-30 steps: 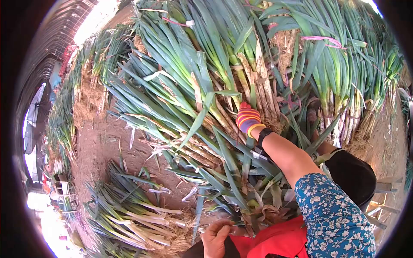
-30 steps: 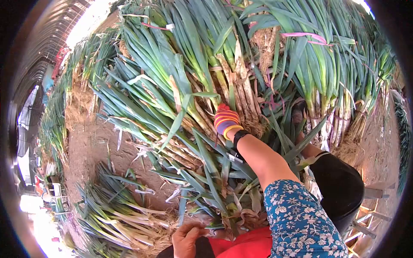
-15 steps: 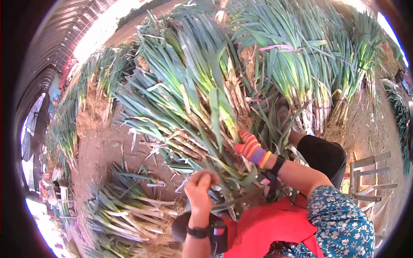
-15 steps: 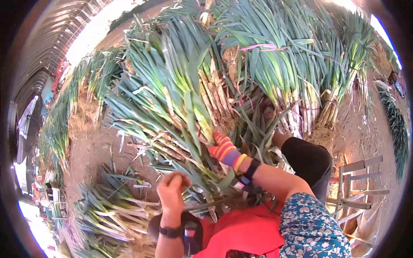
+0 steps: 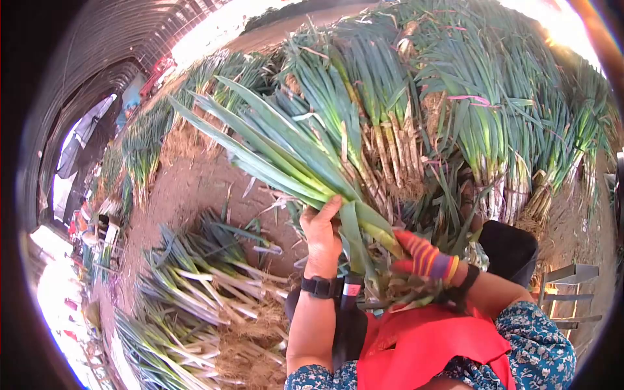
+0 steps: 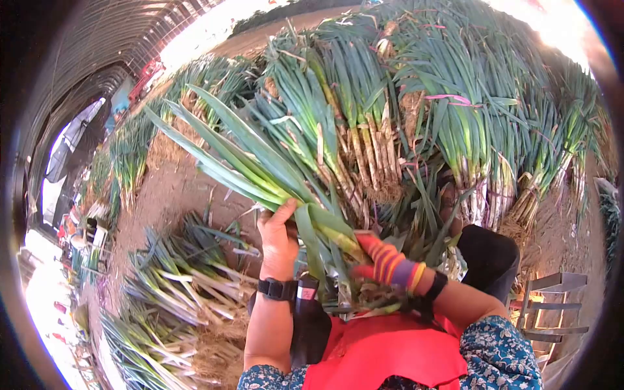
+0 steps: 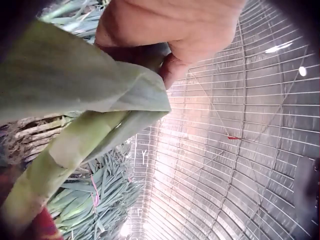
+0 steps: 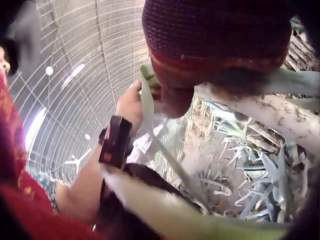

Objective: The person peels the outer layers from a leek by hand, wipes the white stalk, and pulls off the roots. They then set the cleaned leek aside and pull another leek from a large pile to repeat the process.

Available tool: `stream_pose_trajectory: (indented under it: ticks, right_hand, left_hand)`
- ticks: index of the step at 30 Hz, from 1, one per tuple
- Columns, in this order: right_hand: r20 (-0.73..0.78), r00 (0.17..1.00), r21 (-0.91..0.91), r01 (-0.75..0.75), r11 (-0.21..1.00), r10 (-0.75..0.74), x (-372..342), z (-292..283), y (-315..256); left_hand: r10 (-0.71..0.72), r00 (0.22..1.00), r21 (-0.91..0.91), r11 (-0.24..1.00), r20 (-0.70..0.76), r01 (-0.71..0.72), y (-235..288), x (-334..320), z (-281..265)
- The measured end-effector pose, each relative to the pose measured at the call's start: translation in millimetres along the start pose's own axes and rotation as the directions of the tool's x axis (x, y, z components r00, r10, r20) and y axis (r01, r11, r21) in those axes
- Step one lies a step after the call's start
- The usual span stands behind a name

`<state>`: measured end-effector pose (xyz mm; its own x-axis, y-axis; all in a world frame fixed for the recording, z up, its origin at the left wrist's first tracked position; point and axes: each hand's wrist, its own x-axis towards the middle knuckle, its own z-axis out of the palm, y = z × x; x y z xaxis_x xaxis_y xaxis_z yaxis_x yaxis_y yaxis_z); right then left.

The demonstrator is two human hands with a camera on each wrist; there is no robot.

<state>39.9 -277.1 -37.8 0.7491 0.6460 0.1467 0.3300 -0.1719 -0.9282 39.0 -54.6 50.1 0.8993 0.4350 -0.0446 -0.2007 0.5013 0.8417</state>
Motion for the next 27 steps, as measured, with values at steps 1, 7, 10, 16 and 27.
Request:
stream_pose_trajectory:
  ticks: [1, 7, 10, 16, 27]
  right_hand:
    - [-0.104, 0.985, -0.047, 0.131, 0.99, -0.135, 13.8, -0.7, -10.2]
    - [-0.055, 0.99, -0.002, 0.131, 0.991, -0.131, 74.0, 3.1, -79.8]
    - [0.057, 0.968, -0.098, 0.247, 0.964, -0.243, 66.4, 6.1, -85.9]
    - [0.487, 0.862, -0.434, 0.103, 0.895, 0.137, -44.1, -24.6, 61.0]
    - [0.04, 0.934, -0.156, 0.358, 0.921, -0.356, 60.9, 4.9, -83.4]
  left_hand:
    - [0.062, 0.998, -0.018, 0.998, 0.009, -0.061, 5.1, -2.1, -1.1]
    - [0.132, 0.99, -0.147, 0.981, 0.038, -0.125, 32.7, -16.7, -24.3]
    - [0.201, 0.974, -0.121, 0.969, -0.108, -0.213, 40.0, -13.5, -51.5]
    - [0.312, 0.926, -0.068, 0.941, -0.215, -0.332, 70.7, -24.7, -84.4]
    - [0.161, 0.987, -0.234, 0.959, -0.01, -0.158, 33.3, -30.6, -39.7]
